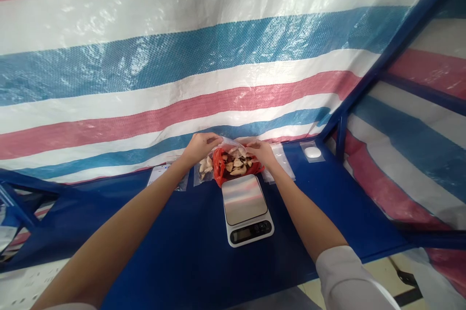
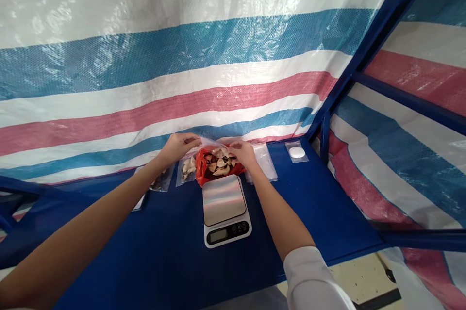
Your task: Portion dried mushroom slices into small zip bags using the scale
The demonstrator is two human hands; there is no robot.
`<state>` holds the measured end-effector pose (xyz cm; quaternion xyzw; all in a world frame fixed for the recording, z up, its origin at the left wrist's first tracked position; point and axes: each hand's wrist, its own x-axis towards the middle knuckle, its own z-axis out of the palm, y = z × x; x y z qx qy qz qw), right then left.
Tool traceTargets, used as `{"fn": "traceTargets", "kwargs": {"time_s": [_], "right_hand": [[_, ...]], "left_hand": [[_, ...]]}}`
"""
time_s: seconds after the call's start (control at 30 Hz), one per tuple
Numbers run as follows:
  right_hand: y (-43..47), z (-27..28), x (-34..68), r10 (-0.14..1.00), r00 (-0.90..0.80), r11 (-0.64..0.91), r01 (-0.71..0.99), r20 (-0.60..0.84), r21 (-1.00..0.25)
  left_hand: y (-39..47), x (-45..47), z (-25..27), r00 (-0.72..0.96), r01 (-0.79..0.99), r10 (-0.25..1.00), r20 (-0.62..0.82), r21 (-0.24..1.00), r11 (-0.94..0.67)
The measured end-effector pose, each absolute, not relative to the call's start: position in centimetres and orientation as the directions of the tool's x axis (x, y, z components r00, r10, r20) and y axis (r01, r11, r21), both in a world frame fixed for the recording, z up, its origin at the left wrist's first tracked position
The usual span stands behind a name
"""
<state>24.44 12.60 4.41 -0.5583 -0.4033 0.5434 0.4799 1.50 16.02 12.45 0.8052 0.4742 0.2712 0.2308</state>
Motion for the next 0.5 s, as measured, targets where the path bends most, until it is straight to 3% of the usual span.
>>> {"fn": "traceTargets", "kwargs": {"time_s": [0.13, 0.3, 0.5], "right_hand": [[12.7, 4.7, 24.1, 0.987, -0.005, -0.159, -0.021, -0.159, -0.987], [13.0, 4.2, 23.6, 0.999, 0.037, -0.010, 0.260, -0.001, -0.965], [12.9, 4.6, 22.4, 0.998, -0.067, 0.024, 0.277, 0.006, -0.961]], "left_hand": [[16.0, 1.4, 12.7, 0.426, 0.638, 0.868, 0.257, 0.595, -0.489], [15.9, 0.9, 13.1, 0.435, 0.660, 0.869, 0.236, 0.573, -0.486], [15.5, 0.3, 13.3, 0.487, 0.691, 0.846, 0.218, 0.496, -0.526]]}}
